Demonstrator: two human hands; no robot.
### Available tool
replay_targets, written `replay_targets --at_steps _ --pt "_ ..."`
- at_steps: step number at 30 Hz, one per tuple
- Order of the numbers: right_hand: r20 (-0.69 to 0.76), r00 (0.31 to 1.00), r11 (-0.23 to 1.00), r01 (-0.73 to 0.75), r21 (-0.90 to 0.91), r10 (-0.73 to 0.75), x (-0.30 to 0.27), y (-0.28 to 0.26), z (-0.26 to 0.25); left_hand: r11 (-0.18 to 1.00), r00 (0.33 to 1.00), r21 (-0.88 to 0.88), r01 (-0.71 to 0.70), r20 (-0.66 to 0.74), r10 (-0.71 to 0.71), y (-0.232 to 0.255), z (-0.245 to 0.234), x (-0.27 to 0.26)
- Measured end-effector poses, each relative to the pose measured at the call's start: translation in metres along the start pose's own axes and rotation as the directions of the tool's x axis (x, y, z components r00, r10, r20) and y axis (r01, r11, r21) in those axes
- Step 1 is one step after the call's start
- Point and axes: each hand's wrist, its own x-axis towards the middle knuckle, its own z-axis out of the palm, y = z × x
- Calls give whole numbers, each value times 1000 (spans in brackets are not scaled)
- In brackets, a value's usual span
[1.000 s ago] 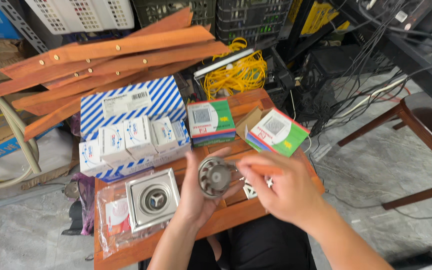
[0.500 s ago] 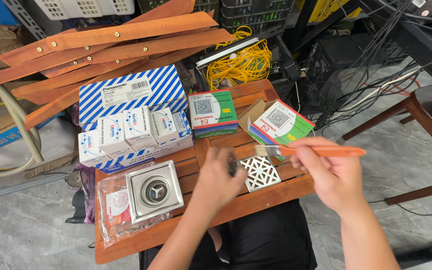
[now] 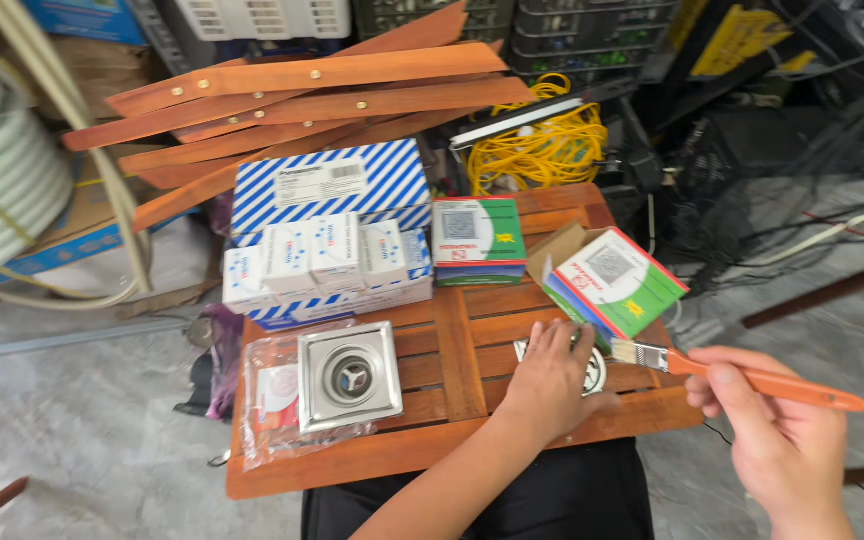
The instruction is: The person removes a metal drain grate and a central filter piece from a plastic bag and uses a small brush to clean different parts of the surfaces before placing them back into the bag.
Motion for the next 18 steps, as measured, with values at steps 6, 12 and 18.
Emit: replay_targets --at_steps 6,12,18 --pt "-29 999 997 -36 -64 34 -4 -3 12 996 996 -53 75 -35 -77 -12 -106 -48" --pt "5 996 996 -84 -23 84 -5 11 29 590 602 136 796 -280 -748 -113 -197 -150" --pt "113 991 997 -72 -35 76 -5 -3 62 372 372 7 928 -40 -927 -139 -229 -178"
